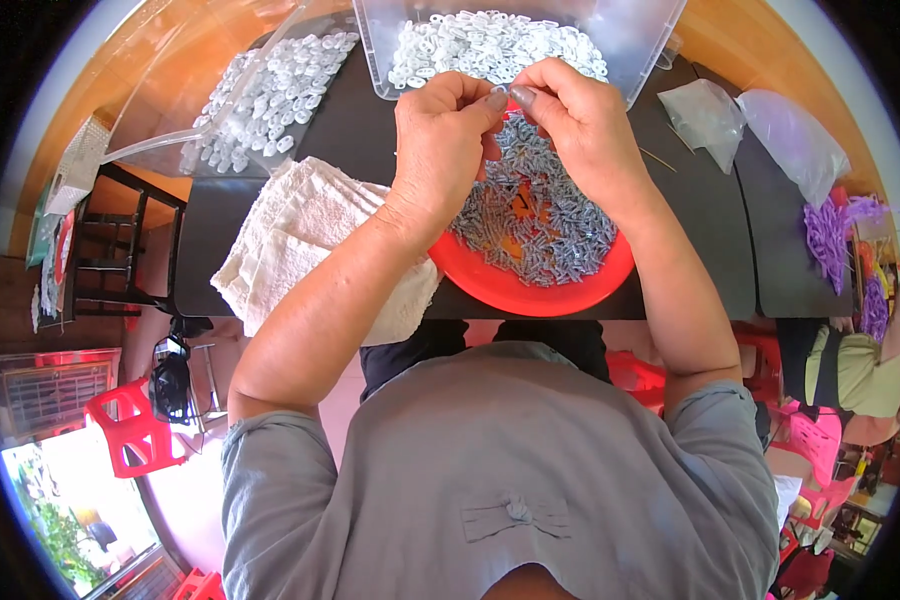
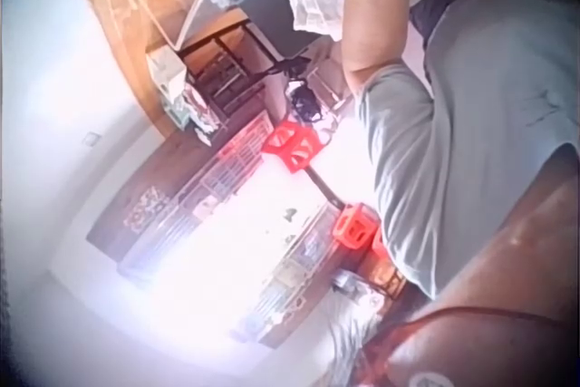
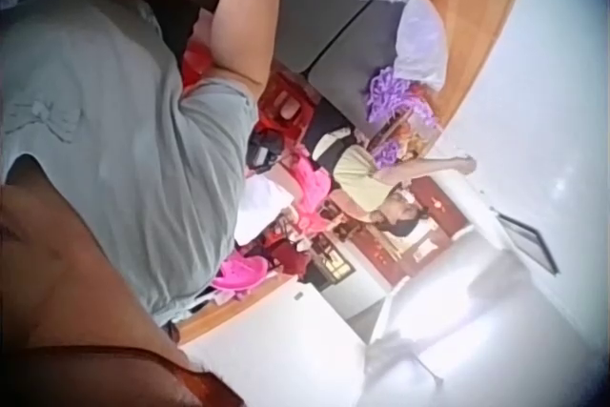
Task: Assembling small white plastic components onto grey wire rings or loops.
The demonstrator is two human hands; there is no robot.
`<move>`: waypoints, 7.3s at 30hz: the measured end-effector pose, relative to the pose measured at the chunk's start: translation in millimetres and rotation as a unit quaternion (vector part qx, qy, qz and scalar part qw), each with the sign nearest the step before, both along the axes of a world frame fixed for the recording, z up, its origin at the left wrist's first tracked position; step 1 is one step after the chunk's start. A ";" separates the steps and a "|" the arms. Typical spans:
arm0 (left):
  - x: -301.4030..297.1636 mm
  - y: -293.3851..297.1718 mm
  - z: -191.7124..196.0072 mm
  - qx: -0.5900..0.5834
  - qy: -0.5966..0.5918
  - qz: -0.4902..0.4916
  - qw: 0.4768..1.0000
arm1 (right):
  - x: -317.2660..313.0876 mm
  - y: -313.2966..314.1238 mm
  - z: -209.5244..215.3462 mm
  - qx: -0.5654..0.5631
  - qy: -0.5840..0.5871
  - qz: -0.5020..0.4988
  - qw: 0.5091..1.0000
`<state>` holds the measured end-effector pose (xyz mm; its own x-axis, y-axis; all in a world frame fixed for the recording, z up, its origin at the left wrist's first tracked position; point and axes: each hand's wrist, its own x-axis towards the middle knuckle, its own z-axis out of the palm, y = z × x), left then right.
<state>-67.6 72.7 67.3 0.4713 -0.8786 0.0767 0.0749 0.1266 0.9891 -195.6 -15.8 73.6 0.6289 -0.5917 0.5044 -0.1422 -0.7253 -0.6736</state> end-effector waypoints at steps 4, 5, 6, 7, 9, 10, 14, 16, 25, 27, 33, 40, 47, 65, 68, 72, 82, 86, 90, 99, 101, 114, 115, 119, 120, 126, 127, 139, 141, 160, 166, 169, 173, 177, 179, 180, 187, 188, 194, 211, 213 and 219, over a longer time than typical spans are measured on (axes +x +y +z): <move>-0.6 1.2 0.4 0.004 -0.007 -0.004 1.000 | 0.5 -0.3 -1.1 -0.018 -0.014 -0.003 1.000; -1.1 1.6 0.5 0.002 -0.003 -0.001 1.000 | 0.5 -0.1 -1.5 -0.025 -0.015 -0.008 1.000; -1.7 2.1 0.5 -0.001 0.002 0.001 1.000 | -0.1 0.2 -1.9 -0.025 -0.015 -0.008 1.000; -2.1 2.2 1.4 -0.001 0.002 0.001 1.000 | -0.8 0.4 -1.5 -0.025 -0.007 -0.011 1.000; -2.7 2.3 2.7 0.010 -0.003 -0.002 1.000 | -0.6 0.4 -0.7 -0.026 0.002 -0.016 1.000; -2.9 2.4 2.3 0.011 -0.003 -0.002 1.000 | 0.4 0.7 -0.7 -0.038 -0.010 -0.013 0.999; -1.8 0.8 -1.5 0.007 -0.033 -0.004 0.999 | 2.0 4.9 -3.5 -0.057 -0.030 0.000 0.998; -1.8 0.1 -3.2 0.005 -0.033 -0.011 0.999 | 5.6 4.5 -5.0 -0.090 -0.041 0.006 0.995; 3.8 -2.4 -5.3 -0.003 -0.003 -0.024 1.000 | 0.8 1.4 2.7 -0.078 -0.010 0.018 0.997; 2.8 -3.2 -3.6 0.011 0.037 -0.016 0.999 | -2.9 -2.7 6.1 -0.039 0.019 0.020 0.999; 3.1 -4.9 -4.0 0.001 0.045 -0.013 0.999 | -6.4 -1.5 7.6 -0.234 0.034 -0.046 0.971; 2.0 -2.6 -3.3 0.007 0.045 -0.025 0.999 | -2.4 1.7 2.0 -0.252 0.052 -0.031 0.966; 0.8 -1.1 -3.3 0.004 -0.004 -0.033 0.999 | -0.3 -2.8 -5.4 -0.280 0.032 -0.044 0.959; 19.5 -11.3 -13.2 -0.012 0.138 0.047 0.989 | -5.7 -71.7 21.0 -0.086 0.211 -0.087 0.970; 20.3 -12.2 -13.2 0.003 0.148 0.057 0.987 | 14.7 -85.0 8.1 -0.190 0.260 -0.071 0.944; 18.3 -12.7 -9.9 0.001 0.160 0.061 0.985 | 37.9 -100.3 -1.0 -0.198 0.277 -0.041 0.939; 3.3 -6.0 -12.3 0.052 0.112 0.017 0.992 | 104.5 -93.9 -7.3 -0.227 0.298 0.027 0.927; 3.7 -7.7 -13.6 0.059 0.119 0.012 0.991 | 120.0 -104.2 -12.4 -0.272 0.348 0.008 0.897; 5.8 -5.9 -13.1 0.065 0.119 0.006 0.991 | 125.1 -107.7 -7.7 -0.246 0.335 0.006 0.909; 11.2 -7.3 -10.2 0.035 0.167 0.006 0.985 | 97.9 -111.2 0.4 -0.034 0.192 -0.025 0.980; 11.4 -6.7 -8.0 0.030 0.176 -0.001 0.984 | 71.3 -83.9 25.9 0.215 0.093 0.036 0.971; 2.2 -0.4 -0.3 -0.054 0.114 -0.064 0.990 | -17.2 -10.2 27.0 0.365 -0.069 0.014 0.928; 1.4 -0.5 0.2 -0.052 0.112 -0.065 0.990 | -18.3 -9.5 24.9 0.362 -0.079 0.017 0.929; 5.9 -2.5 -0.9 -0.054 0.142 -0.070 0.986 | -19.5 -7.9 17.0 0.331 -0.094 0.018 0.939; 8.5 -4.1 -1.7 -0.056 0.182 -0.075 0.979 | -21.9 -9.3 14.6 0.273 -0.048 0.031 0.960; 14.6 -13.4 -12.0 -0.112 0.266 -0.058 0.956 | -7.6 11.6 7.6 0.009 0.087 0.122 0.989; 15.7 -13.2 -12.9 -0.112 0.265 -0.056 0.956 | -2.6 16.8 1.7 -0.014 0.067 0.136 0.988; -0.2 -1.8 -1.0 -0.108 0.325 -0.068 0.937 | 8.3 41.3 -0.5 0.154 -0.006 0.116 0.981; 0.3 -1.9 -0.7 -0.112 0.321 -0.066 0.938 | 8.1 39.3 -3.7 0.142 -0.030 0.126 0.981; -1.9 -4.3 -3.5 -0.119 0.265 -0.049 0.956 | -12.9 17.2 13.4 0.201 -0.081 0.032 0.976; -7.7 -3.5 -5.9 -0.104 0.185 -0.047 0.976 | -21.6 3.9 19.0 0.291 -0.121 0.036 0.949; -7.4 -1.7 -5.3 -0.091 0.166 -0.057 0.980 | -21.0 5.2 18.6 0.300 -0.133 0.045 0.944; -8.3 -2.3 -5.6 -0.098 0.182 -0.058 0.977 | -20.1 5.1 13.5 0.244 -0.134 0.036 0.960; -7.2 -0.5 -4.3 -0.093 0.191 -0.061 0.975 | -20.2 8.7 16.8 0.175 -0.086 0.001 0.981; -7.4 -0.3 -4.0 -0.088 0.192 -0.063 0.975 | -18.2 9.0 13.8 0.127 -0.085 0.002 0.988; -7.7 -0.5 -3.7 -0.089 0.192 -0.068 0.975 | -17.1 8.6 11.8 0.077 -0.084 0.003 0.993; -9.0 -0.3 -3.7 -0.070 0.176 -0.077 0.979 | -13.9 3.5 3.5 -0.106 -0.060 -0.015 0.992; -8.8 -0.3 -4.1 -0.070 0.176 -0.077 0.979 | -13.9 2.6 3.5 -0.145 -0.061 -0.015 0.987; -10.7 1.5 -3.3 -0.037 0.153 -0.092 0.983 | -14.0 -2.6 -0.6 -0.188 -0.041 -0.004 0.981; -8.4 -0.3 -6.0 -0.091 0.160 -0.068 0.981 | -17.0 10.0 23.0 0.203 -0.103 0.043 0.973; -8.4 -0.3 -6.5 -0.091 0.158 -0.068 0.981 | -16.8 10.9 22.8 0.206 -0.105 0.049 0.972; -9.7 0.9 -6.5 -0.095 0.144 -0.067 0.983 | -16.5 11.2 20.4 0.211 -0.097 0.062 0.971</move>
<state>-77.3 73.6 60.8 0.3789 -0.9170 0.1250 0.3769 0.2763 0.8841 -212.1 -4.6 94.0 0.6264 -0.6970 0.3491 0.0873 -0.3823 -0.9199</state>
